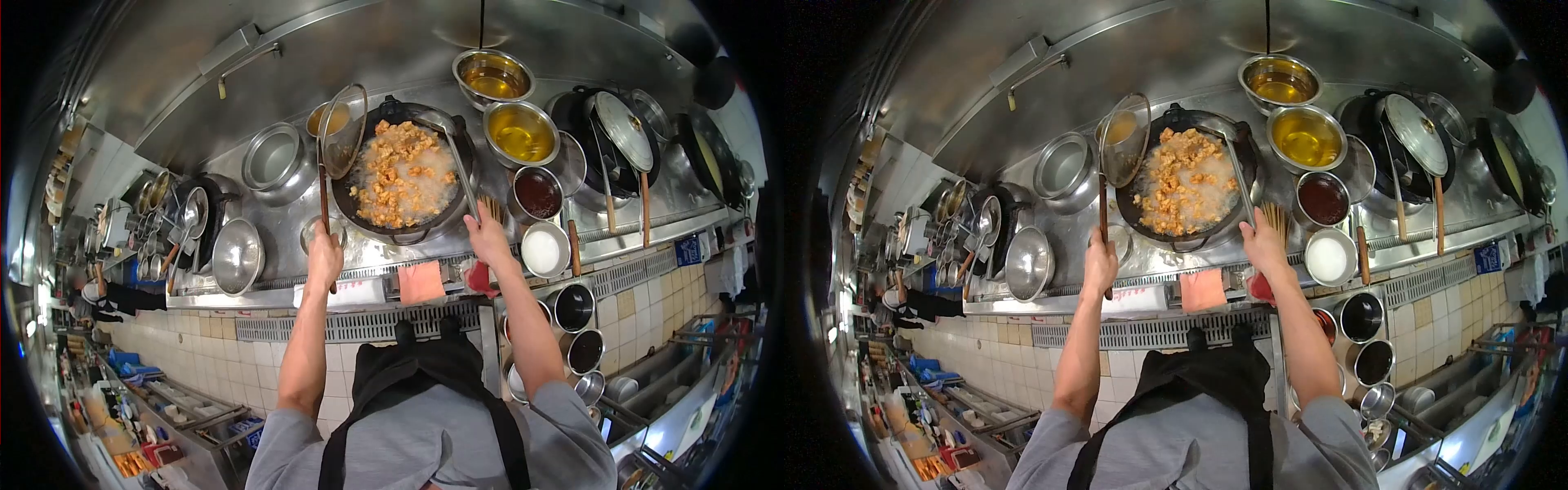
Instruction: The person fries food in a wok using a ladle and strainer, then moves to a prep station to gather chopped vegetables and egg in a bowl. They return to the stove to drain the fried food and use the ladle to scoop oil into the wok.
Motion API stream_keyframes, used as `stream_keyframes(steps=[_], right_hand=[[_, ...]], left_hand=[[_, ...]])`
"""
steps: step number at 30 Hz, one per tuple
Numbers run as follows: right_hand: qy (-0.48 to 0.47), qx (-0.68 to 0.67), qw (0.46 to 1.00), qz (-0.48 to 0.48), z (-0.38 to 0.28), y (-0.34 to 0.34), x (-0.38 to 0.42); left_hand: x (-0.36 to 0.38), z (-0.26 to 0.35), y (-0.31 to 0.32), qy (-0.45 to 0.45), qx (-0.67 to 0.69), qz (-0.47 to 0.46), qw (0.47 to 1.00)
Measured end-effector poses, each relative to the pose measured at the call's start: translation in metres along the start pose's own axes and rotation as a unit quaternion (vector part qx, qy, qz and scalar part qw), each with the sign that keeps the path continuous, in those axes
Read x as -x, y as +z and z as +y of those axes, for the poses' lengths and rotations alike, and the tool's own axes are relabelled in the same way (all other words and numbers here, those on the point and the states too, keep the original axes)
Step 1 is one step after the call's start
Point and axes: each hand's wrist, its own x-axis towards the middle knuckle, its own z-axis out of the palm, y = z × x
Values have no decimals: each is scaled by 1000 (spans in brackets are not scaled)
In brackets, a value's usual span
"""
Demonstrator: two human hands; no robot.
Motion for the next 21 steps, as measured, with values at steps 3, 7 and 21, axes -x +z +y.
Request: stream_keyframes(steps=[3, 7, 21], right_hand=[[136, -106, 982, -75, -1, 40, -7], [242, -447, 841, -185, -11, 77, -6], [151, -329, 914, -181, -64, 3, 34]], left_hand=[[-7, -45, 40, 12, 22, -20, 999], [-13, -42, 61, -105, 240, -115, 958], [38, 44, -28, -82, 217, -52, 971]])
